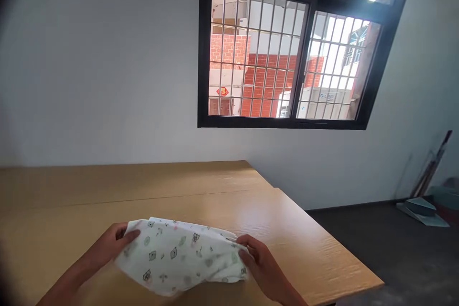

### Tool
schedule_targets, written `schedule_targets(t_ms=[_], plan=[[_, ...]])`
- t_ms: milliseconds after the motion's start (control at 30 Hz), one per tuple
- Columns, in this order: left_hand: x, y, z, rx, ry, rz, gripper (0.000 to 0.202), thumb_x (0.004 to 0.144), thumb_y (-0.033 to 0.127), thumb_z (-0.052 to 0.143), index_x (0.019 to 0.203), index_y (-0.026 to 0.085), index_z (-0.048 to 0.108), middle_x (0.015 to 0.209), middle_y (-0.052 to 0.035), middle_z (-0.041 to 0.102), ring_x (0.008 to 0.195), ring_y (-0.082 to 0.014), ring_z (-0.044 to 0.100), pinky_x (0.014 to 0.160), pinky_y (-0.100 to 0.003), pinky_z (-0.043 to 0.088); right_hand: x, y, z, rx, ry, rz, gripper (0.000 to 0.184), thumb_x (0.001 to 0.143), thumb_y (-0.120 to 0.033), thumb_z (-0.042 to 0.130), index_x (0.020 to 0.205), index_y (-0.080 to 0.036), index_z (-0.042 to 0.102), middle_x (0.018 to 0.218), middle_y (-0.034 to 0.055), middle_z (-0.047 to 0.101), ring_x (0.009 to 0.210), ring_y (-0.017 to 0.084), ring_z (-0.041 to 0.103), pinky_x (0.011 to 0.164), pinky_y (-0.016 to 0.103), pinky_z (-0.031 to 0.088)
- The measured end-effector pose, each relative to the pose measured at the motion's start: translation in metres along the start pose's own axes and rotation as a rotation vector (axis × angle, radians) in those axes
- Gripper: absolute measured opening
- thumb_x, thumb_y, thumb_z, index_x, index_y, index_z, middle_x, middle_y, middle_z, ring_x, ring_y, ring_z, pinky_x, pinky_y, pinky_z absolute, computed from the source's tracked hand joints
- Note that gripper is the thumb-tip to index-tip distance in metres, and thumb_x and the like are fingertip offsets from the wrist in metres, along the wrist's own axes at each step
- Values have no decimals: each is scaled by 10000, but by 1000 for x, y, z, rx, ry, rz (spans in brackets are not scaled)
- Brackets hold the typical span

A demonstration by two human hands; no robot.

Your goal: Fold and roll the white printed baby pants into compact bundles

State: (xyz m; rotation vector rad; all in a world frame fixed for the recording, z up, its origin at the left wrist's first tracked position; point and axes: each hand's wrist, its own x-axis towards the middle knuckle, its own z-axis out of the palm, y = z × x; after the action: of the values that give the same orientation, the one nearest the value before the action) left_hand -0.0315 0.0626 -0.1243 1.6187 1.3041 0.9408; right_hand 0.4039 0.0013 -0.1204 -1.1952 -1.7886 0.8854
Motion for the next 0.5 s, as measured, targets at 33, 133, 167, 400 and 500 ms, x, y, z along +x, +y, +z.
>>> schedule_targets(t_ms=[33,133,167,400,500], plan=[[20,-4,5,26,47,-13,548,807,665,575,953,150,690,897,-53,708,819,-235,643,671,-261,502,14,2,0,29,-7,18,336,947,-515,494,991,-194,583,881,35,589,761,175,570,653,263,480],[65,-25,19,116,119,-13,556,706,689,568,796,148,657,758,-50,666,743,-246,624,617,-279,482,51,16,2,-48,36,71,273,920,-426,470,1028,-195,567,861,10,508,714,144,520,599,241,429],[74,-31,21,140,130,-11,545,686,688,557,760,154,639,714,-41,645,721,-246,614,602,-282,471,61,21,2,-95,44,86,259,903,-394,473,1028,-192,576,851,7,495,721,144,515,614,245,430],[82,-56,23,356,188,-25,442,752,547,416,783,159,626,770,-57,669,802,-268,629,706,-306,463,91,35,-6,-300,-8,136,161,826,-209,514,914,-165,641,835,21,560,748,144,515,653,250,408],[74,-56,21,445,163,-44,409,831,446,387,904,143,652,911,-82,711,878,-258,654,764,-298,469,96,37,-6,-396,-15,153,153,844,-193,523,934,-157,642,842,21,559,752,138,528,662,250,417]])
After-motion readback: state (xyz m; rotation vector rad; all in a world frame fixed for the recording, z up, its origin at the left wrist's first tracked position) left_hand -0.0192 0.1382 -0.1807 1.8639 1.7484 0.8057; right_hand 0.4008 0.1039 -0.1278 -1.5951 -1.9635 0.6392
